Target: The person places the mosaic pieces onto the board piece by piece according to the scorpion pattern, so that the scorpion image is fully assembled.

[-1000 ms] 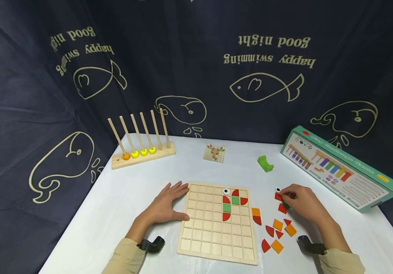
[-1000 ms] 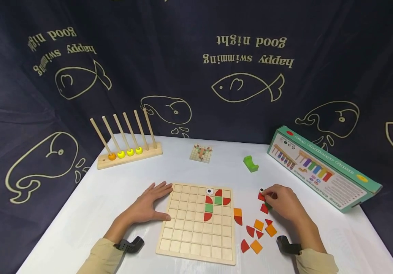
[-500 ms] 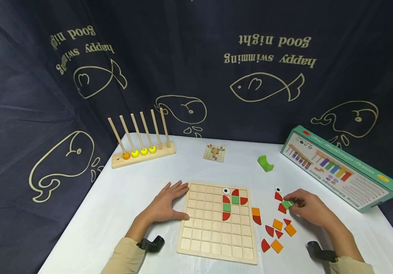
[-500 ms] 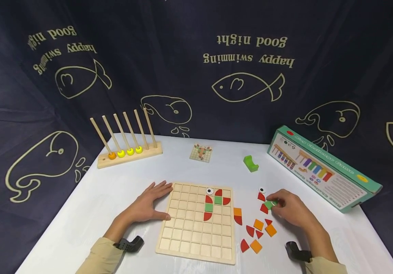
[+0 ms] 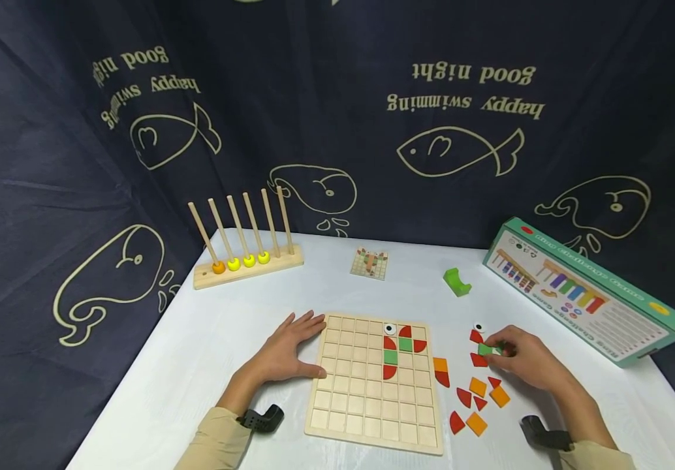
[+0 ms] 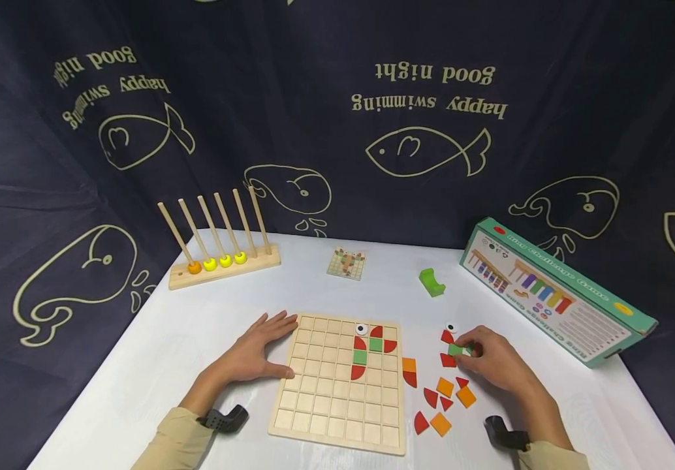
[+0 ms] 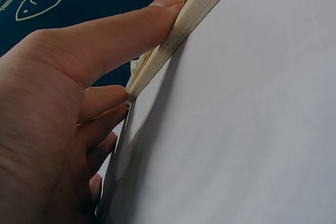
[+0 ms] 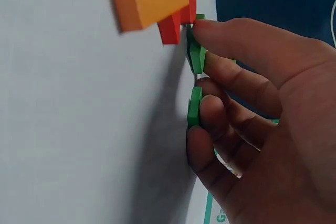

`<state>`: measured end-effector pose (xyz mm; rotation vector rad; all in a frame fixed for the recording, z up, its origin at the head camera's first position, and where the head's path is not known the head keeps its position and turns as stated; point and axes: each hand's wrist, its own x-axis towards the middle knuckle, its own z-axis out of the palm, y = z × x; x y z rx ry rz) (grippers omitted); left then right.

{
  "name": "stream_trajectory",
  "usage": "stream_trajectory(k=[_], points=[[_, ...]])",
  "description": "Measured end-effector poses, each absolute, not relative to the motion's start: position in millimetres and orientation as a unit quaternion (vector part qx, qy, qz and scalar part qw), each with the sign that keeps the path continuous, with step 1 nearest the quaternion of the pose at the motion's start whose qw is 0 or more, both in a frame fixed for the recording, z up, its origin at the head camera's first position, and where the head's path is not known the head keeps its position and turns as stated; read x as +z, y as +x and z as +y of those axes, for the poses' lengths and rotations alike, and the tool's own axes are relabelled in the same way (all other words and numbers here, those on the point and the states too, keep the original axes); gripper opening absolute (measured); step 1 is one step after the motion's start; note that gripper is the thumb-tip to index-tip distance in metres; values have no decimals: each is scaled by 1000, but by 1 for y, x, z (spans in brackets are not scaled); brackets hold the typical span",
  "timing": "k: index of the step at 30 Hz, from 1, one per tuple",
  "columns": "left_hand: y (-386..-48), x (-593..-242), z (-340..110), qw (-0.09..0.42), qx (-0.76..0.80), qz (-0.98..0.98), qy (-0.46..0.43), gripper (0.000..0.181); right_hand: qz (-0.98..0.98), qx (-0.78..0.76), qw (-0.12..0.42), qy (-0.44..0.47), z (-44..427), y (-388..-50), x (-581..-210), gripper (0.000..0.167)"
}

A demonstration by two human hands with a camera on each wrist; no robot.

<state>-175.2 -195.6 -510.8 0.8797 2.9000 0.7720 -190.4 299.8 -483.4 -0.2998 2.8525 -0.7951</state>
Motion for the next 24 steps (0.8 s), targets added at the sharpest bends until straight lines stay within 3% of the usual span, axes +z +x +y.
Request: stream_trajectory(k=[24], points=[[-175, -511, -195, 6, 249, 928, 278, 102, 949, -271, 99, -125, 276, -179, -475, 43]])
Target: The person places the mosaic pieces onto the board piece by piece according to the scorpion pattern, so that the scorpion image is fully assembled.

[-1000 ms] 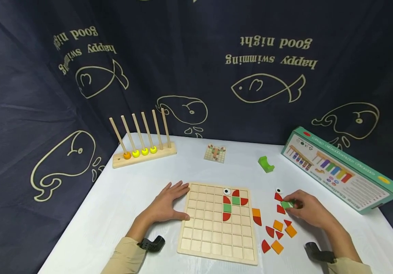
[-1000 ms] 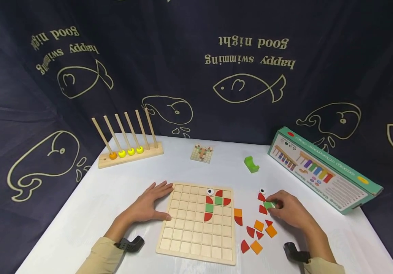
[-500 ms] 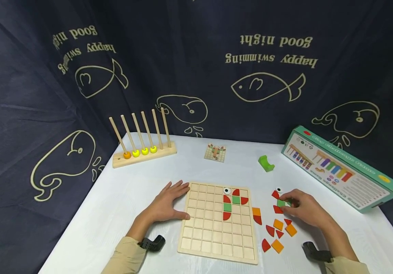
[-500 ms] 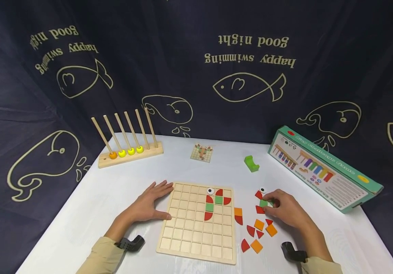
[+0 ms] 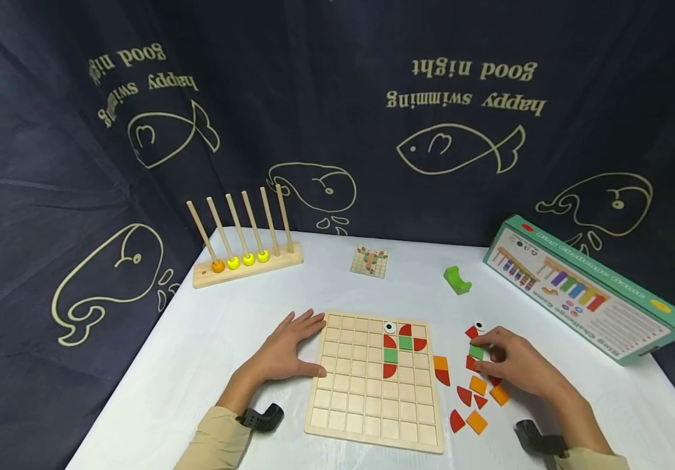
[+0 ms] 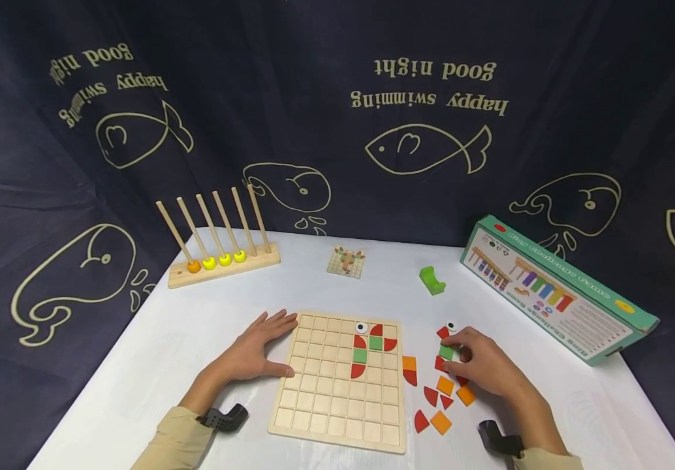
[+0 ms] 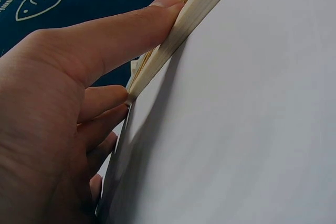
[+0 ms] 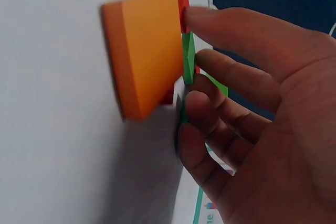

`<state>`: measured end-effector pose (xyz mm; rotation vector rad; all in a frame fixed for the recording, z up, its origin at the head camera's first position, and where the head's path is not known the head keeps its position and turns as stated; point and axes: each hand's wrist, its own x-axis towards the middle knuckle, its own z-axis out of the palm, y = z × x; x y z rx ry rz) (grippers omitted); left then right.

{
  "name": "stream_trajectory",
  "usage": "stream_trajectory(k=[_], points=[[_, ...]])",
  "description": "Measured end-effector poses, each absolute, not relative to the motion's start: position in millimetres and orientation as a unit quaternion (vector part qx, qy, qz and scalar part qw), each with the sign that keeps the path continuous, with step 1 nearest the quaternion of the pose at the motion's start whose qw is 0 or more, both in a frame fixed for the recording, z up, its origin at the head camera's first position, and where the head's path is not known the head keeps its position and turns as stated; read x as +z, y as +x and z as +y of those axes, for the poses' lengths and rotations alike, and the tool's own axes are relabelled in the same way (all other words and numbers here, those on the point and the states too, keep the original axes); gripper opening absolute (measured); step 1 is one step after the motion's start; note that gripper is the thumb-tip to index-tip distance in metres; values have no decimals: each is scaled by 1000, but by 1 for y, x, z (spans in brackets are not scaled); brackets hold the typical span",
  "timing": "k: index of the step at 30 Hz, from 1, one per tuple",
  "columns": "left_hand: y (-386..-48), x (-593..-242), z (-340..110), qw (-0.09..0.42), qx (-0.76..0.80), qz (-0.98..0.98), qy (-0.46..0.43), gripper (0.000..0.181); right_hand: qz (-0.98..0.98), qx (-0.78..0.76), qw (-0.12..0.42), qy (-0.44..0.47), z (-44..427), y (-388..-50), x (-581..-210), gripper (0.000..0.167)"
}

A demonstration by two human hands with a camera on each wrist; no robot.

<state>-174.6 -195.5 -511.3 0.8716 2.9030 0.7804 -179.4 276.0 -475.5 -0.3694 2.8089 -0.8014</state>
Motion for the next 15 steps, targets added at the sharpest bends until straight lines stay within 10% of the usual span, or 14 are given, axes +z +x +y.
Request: stream_trajectory(k=[15], points=[[-173, -509, -195, 7, 253, 925, 283, 100, 952, -262, 70, -139, 259, -177, -481, 35]])
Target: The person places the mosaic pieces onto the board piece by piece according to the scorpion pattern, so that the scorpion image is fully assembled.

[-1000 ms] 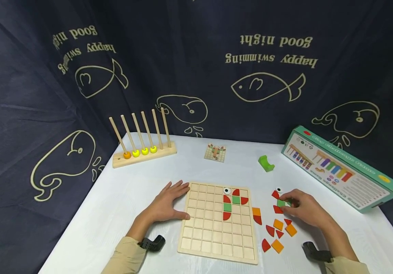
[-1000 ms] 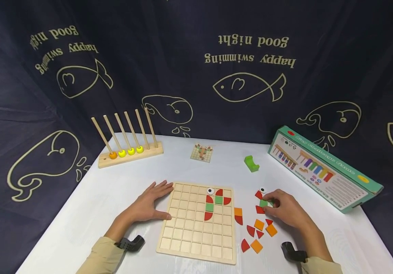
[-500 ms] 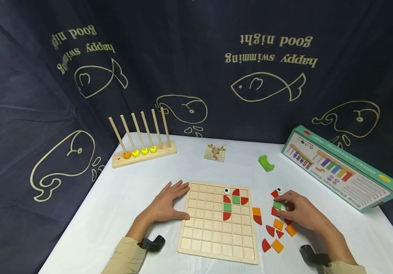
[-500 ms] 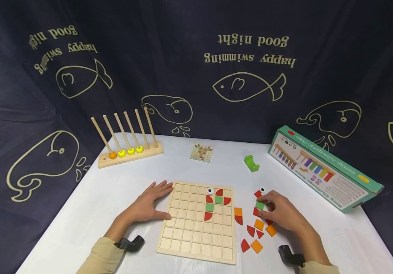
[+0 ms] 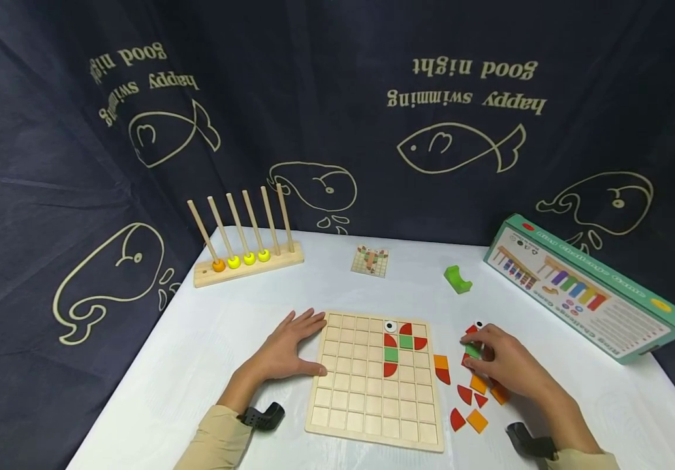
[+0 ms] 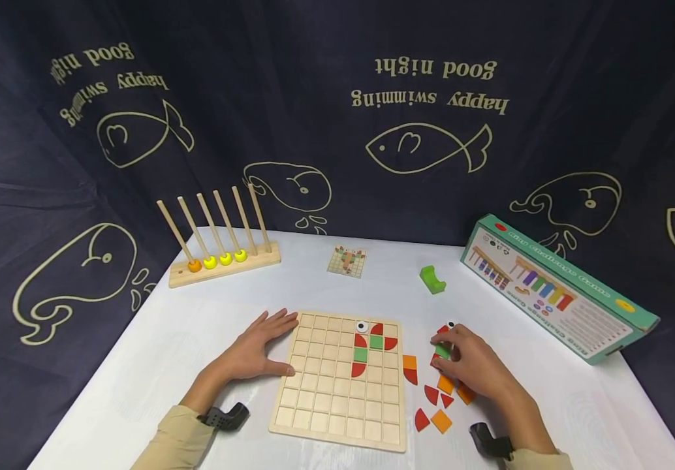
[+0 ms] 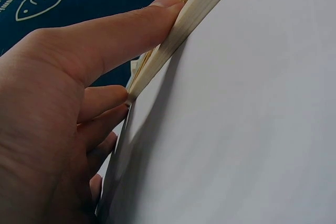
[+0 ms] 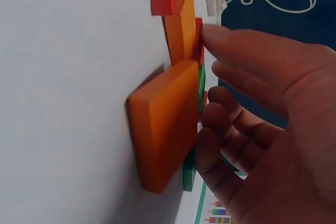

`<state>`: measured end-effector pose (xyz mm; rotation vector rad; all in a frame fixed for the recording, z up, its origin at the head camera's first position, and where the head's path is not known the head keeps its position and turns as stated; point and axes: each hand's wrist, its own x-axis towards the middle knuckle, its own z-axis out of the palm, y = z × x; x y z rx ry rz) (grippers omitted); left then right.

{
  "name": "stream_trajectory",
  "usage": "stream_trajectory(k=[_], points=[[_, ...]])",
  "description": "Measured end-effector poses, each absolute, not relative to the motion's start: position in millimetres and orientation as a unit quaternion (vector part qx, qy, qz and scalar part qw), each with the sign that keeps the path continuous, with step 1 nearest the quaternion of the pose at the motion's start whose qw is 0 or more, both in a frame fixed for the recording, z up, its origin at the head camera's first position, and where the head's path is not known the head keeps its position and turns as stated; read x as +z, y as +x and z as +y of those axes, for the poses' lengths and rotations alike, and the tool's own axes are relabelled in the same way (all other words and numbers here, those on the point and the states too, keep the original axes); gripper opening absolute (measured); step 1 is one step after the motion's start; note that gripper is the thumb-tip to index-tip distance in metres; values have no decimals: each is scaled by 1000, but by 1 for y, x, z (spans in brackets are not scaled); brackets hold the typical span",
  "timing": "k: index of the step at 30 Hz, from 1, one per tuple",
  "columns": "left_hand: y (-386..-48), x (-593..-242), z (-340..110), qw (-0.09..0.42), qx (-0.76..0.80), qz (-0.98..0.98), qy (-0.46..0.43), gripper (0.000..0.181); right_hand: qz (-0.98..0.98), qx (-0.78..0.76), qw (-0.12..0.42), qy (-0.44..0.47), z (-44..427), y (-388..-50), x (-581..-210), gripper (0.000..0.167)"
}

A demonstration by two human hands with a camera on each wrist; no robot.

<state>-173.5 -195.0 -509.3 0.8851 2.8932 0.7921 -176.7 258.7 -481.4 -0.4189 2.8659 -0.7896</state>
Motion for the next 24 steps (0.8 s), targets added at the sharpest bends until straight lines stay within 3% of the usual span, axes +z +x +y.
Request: stream_trajectory(k=[11, 24], points=[[-174, -510, -194, 10, 251, 926, 281, 100, 953, -244, 76, -165, 254, -174, -481, 15], [-173, -510, -194, 9, 252, 927, 278, 100, 955, -244, 94, -141, 251, -173, -479, 25]])
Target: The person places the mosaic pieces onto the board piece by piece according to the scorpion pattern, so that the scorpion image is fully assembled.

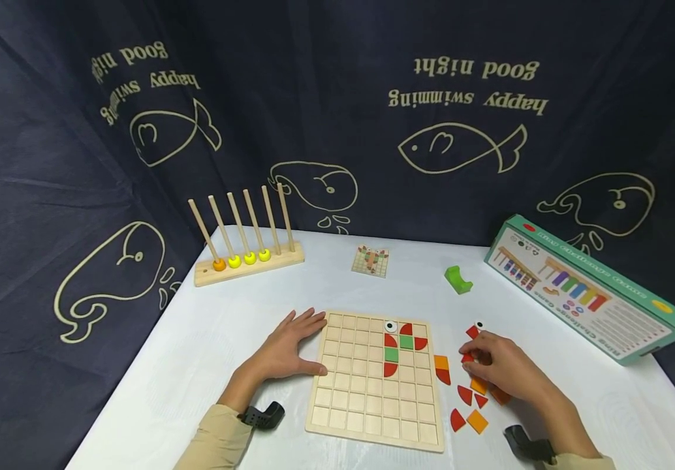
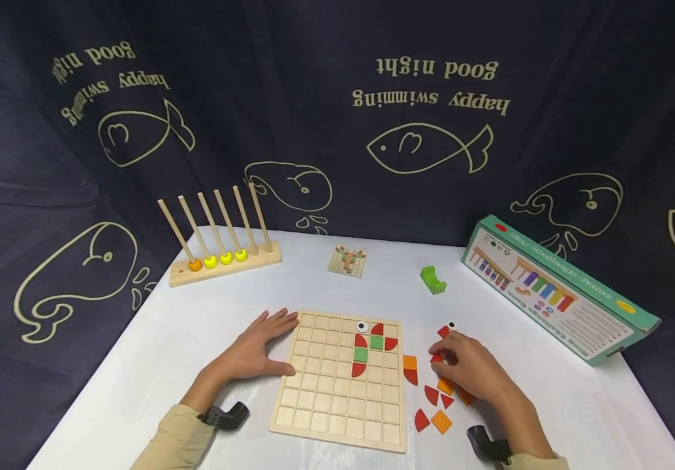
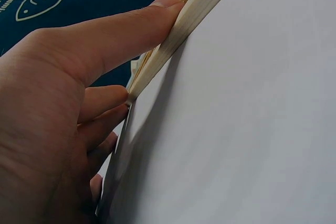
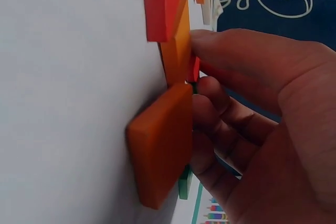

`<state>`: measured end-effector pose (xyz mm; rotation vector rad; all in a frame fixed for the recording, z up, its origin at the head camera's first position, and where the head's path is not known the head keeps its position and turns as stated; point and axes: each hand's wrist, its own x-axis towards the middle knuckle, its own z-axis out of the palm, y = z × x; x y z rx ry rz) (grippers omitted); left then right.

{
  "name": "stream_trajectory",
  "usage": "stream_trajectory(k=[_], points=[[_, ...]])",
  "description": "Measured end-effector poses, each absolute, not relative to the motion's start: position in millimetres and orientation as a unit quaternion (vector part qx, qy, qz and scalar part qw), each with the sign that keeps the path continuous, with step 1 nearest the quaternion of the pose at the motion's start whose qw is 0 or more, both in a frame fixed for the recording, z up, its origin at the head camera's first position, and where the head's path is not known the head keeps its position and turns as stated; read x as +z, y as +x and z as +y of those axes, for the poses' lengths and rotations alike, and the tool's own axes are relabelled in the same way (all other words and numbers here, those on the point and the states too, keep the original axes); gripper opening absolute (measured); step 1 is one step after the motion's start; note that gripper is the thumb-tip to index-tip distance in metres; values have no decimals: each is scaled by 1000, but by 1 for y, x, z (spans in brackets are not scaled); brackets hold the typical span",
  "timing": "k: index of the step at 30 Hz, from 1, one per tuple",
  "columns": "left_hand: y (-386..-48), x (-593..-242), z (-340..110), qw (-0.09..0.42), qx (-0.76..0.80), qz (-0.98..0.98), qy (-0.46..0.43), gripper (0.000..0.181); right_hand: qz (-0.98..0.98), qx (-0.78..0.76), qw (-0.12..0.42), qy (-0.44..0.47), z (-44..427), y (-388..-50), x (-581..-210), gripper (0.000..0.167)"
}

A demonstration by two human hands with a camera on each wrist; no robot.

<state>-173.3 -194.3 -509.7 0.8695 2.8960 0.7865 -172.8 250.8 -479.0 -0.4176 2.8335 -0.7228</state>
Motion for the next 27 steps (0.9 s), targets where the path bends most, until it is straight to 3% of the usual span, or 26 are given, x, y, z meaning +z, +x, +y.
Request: stream_trajectory(k=[9, 18, 27], points=[[-173, -508, -195, 6, 249, 927, 280, 100, 957, -237, 74, -151, 249, -175, -479, 23], [-175, -510, -195, 6, 249, 927, 279, 100, 954, -274, 5, -124, 260, -179, -478, 21], [-175, -510, -195, 7, 243, 929, 278, 101, 955, -268, 31, -125, 268, -181, -481, 22]])
